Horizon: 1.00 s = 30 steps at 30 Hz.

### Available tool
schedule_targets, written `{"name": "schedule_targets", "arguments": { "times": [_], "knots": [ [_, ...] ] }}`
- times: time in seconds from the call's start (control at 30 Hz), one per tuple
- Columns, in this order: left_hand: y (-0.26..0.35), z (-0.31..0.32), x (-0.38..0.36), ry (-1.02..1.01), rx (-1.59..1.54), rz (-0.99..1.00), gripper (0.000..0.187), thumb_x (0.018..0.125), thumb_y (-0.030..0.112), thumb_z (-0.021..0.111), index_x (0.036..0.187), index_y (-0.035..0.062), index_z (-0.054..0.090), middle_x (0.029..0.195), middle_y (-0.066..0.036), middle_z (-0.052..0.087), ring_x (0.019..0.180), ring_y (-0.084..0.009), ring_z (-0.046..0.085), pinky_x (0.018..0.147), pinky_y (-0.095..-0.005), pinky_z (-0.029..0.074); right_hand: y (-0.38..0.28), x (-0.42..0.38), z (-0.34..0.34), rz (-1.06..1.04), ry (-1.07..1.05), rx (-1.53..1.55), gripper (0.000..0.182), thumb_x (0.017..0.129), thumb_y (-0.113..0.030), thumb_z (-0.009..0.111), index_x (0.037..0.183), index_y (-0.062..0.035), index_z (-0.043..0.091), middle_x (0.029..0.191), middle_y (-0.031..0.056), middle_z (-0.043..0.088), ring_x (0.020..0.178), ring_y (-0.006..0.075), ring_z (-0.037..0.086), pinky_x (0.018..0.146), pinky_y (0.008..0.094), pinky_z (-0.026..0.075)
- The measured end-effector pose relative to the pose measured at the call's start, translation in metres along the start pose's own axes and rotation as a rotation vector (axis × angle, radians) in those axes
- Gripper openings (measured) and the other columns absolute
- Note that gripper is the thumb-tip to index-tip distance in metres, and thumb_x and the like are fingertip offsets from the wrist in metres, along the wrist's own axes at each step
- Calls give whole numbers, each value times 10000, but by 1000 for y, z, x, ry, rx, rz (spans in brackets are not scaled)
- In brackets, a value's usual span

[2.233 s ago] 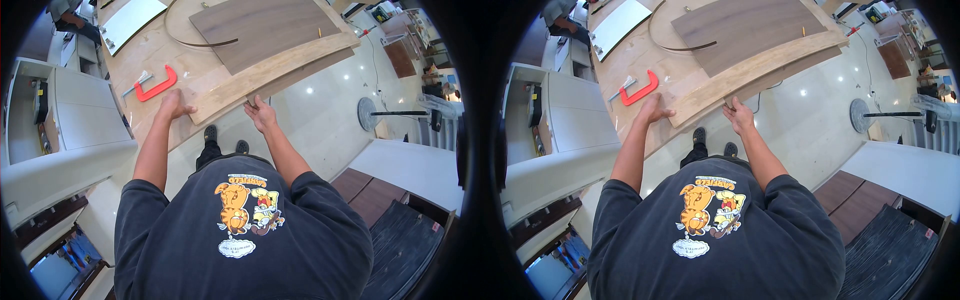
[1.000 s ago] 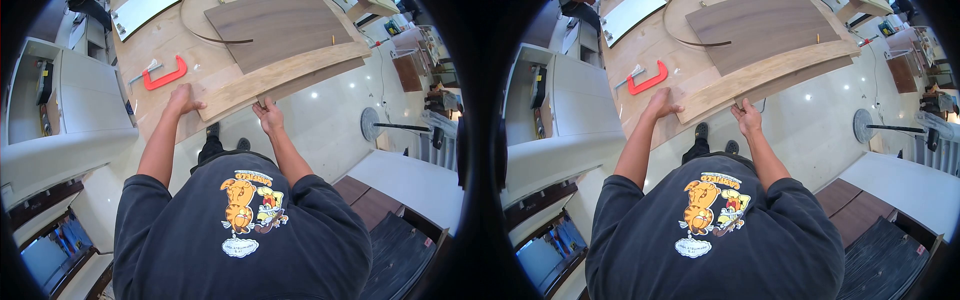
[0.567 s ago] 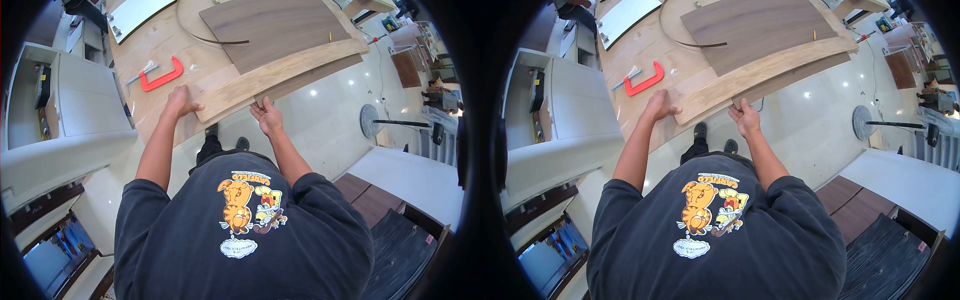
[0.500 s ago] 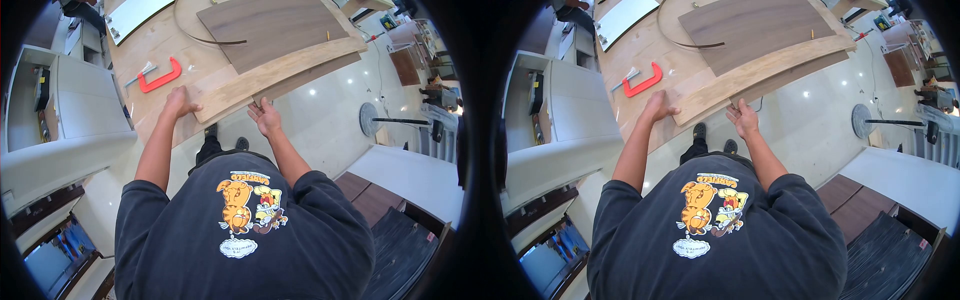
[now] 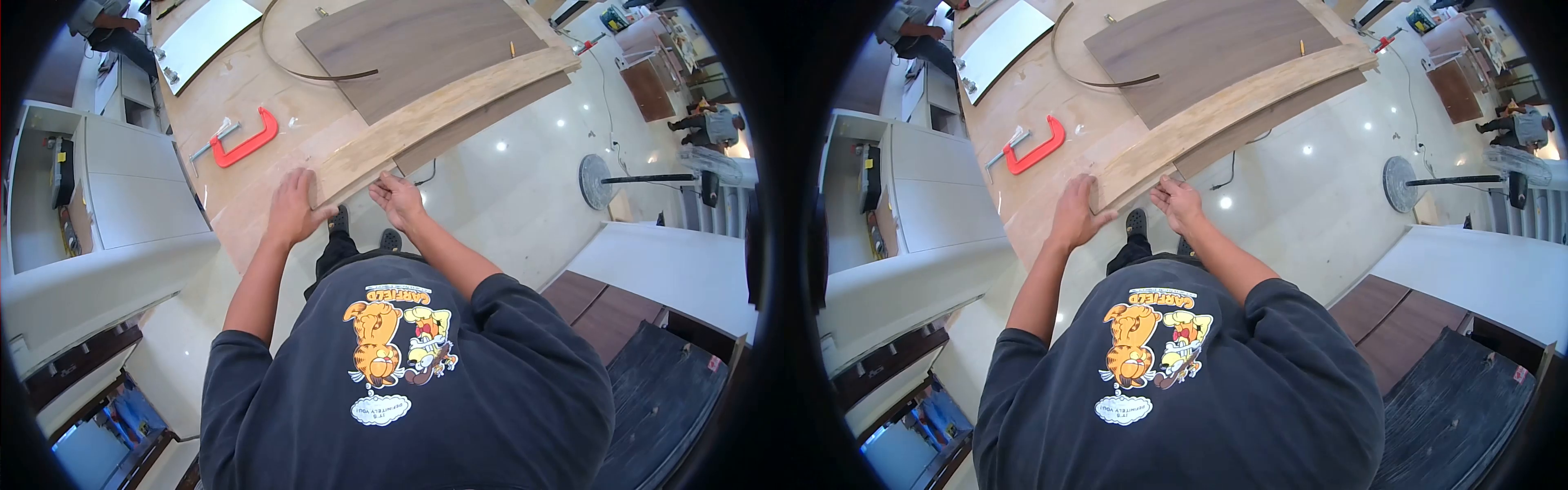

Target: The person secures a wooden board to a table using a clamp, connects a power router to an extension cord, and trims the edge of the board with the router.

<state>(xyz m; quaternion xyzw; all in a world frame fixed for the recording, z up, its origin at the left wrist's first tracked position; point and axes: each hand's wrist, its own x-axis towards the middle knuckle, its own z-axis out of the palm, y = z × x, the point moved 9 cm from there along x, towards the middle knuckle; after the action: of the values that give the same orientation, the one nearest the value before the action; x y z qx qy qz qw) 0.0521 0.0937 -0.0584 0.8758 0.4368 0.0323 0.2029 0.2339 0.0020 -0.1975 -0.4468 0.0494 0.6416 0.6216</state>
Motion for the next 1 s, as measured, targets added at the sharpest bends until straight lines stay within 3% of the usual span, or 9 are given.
{"name": "schedule_targets", "arguments": {
  "times": [0.2,0.5,1.0],
  "knots": [
    [-4,12,-8,-77,109,-71,900,726,233,818,1470,92,331,1548,-170,317,1431,-367,313,1156,-469,311,-4,3,7,-28,28,5,203,963,-181,646,1039,-11,564,949,70,577,859,192,623,811,339,561],
    [-9,13,-6,-9,49,-7,836,718,141,810,1441,95,392,1513,-190,364,1393,-386,366,1143,-459,339,-2,6,8,-39,39,18,184,968,-187,648,1022,-23,587,915,58,587,821,177,647,751,306,578],
    [-8,12,-10,71,-64,44,804,739,121,797,1451,75,428,1496,-219,381,1385,-410,370,1141,-486,333,2,12,6,-28,56,6,217,984,-189,628,1065,0,558,952,72,591,881,205,654,799,331,572]
  ]
}}
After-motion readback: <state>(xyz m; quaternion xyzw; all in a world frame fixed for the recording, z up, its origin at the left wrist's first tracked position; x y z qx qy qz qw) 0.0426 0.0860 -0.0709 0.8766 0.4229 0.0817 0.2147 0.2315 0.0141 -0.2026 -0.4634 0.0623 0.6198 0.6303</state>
